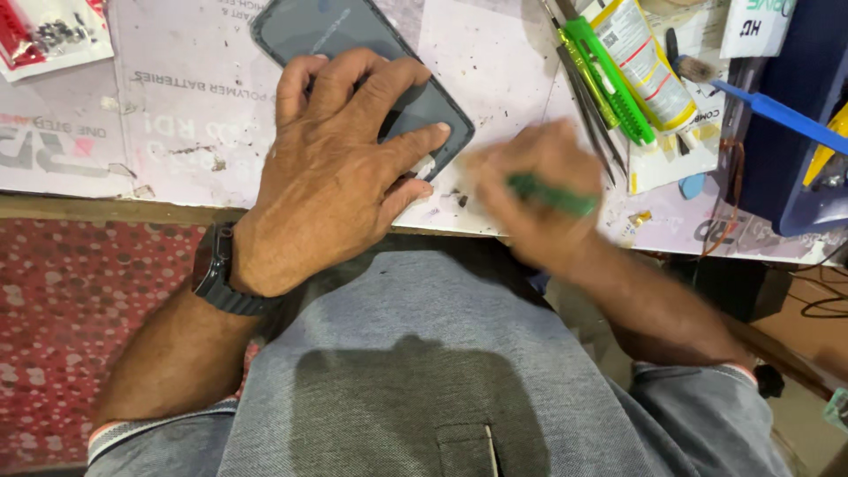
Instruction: The person uses a green precision screwdriver to scrape and pry at the edges and camera cutout of a gray phone case. They switch to a blue plastic spudger to lift the case edges, then return to the screwdriver to continue scraping the interior surface.
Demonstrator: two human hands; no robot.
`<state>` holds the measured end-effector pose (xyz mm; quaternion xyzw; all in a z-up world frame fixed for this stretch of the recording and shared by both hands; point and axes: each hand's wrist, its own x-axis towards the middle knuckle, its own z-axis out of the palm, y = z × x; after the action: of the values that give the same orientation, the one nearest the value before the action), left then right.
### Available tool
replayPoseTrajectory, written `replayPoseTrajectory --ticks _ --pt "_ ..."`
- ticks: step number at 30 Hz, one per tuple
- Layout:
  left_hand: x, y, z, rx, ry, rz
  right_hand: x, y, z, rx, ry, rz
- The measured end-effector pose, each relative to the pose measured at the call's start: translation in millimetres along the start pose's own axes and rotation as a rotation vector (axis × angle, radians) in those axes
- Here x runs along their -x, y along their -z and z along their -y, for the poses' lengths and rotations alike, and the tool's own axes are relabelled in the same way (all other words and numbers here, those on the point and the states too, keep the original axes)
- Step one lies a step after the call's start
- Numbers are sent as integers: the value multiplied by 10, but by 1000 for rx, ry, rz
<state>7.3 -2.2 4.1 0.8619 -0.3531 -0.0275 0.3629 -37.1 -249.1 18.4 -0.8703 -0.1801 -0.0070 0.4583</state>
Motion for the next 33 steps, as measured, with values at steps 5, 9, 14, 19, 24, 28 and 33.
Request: replayPoseTrajectory --ticks 5,9,14,19,24,28,33 --pt "5 8 -10 3 -5 -17 -30 -37 62 103 125 46" --pt "12 16 -19 -14 0 -26 -73 -25 129 -208 -336 -121" --pt "45 -3 -24 18 -24 -60 8 288 -52 290 143 -20" --pt "117 -36 33 25 -82 -113 109 585 -237 809 397 108" --pt "160 -43 36 -14 -53 -152 126 354 76 831 360 156" --pt "152 -37 7 -45 -50 -163 230 -58 353 763 204 384" --pt "183 -17 17 -28 -40 -153 295 -121 375 569 104 548"
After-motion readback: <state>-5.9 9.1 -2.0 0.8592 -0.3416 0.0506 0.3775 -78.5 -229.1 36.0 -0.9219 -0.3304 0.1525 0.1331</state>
